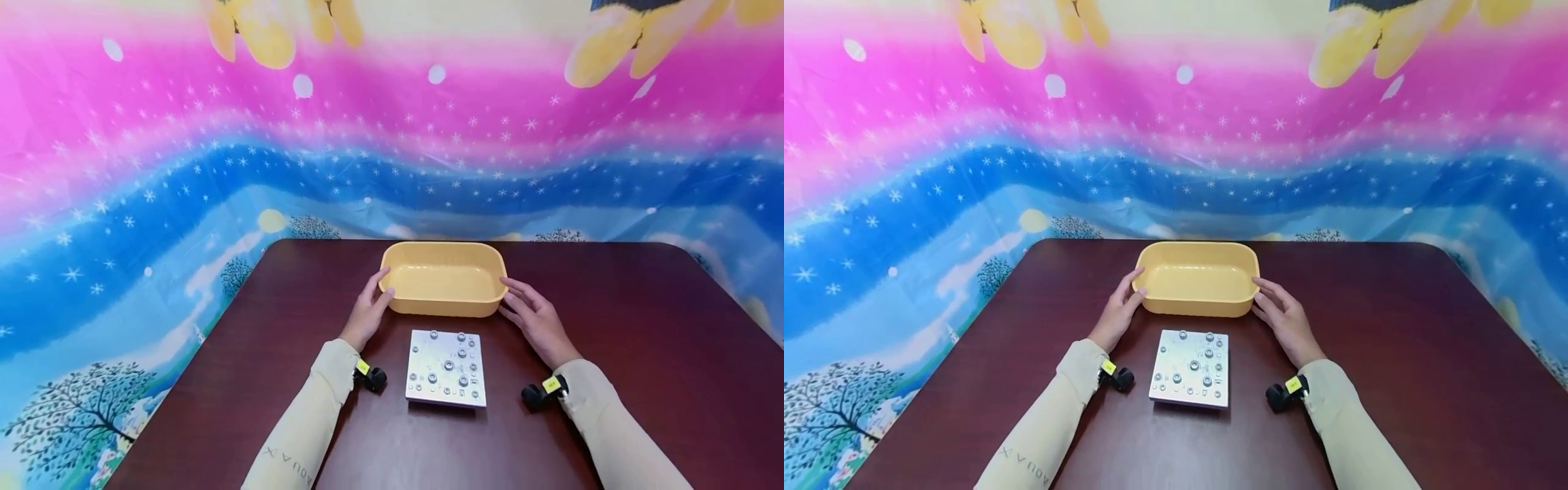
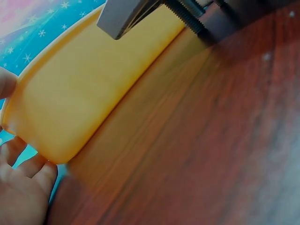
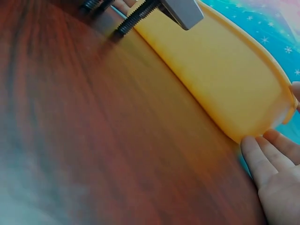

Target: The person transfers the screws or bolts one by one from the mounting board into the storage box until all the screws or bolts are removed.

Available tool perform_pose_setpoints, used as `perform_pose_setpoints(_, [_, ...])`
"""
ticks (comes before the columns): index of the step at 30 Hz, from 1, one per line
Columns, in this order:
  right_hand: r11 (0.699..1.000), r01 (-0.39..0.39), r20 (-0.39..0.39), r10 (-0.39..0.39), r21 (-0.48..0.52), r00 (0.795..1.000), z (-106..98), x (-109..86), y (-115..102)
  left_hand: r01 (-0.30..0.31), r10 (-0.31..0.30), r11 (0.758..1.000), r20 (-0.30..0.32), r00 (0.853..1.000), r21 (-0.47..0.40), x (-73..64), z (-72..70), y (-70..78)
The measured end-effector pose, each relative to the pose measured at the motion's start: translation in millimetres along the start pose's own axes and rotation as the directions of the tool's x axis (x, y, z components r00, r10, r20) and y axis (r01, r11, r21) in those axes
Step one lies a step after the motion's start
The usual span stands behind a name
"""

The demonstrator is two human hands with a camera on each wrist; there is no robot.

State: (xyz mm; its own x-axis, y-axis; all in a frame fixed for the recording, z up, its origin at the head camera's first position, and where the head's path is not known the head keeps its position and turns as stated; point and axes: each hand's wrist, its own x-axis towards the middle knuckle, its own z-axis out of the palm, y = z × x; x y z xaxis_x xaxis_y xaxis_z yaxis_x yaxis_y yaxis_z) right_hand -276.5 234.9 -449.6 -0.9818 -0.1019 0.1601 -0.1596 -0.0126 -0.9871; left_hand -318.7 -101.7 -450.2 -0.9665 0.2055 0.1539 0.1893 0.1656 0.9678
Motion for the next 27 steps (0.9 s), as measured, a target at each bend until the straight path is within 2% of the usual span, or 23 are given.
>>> perform_pose_setpoints(3, [1.0,0.017,-0.018,-0.017,-0.006,1.0,2.7,1.5,-2.6,-0.012,0.012,1.0,-0.031,0.999,0.009,2.7,-0.4,-1.3])
perform_pose_setpoints(6, [0.999,0.036,-0.034,-0.036,-0.006,0.999,4.9,-0.4,-2.5,-0.023,0.025,1.0,-0.068,0.997,0.02,-0.4,1.5,-0.8])
perform_pose_setpoints(12, [0.999,0.023,-0.101,-0.028,-0.043,0.995,6.7,-11.9,-0.2,-0.028,0.032,0.999,-0.094,0.995,0.043,-9.2,8.4,-2.3])
perform_pose_setpoints(18, [0.996,0.041,-0.133,-0.051,-0.083,0.99,10.2,-15.2,1.3,-0.039,0.044,0.998,-0.132,0.99,0.044,-11.5,9.4,-4.0])
perform_pose_setpoints(24, [0.988,0.053,-0.169,-0.077,-0.144,0.983,11.7,-15.9,0.2,-0.096,0.098,0.995,-0.135,0.986,0.027,-9.4,11.2,-2.9])
perform_pose_setpoints(27, [0.988,0.072,-0.182,-0.096,-0.135,0.979,14.0,-15.4,0.7,-0.103,0.105,0.994,-0.118,0.987,0.028,-10.6,10.1,-2.2])
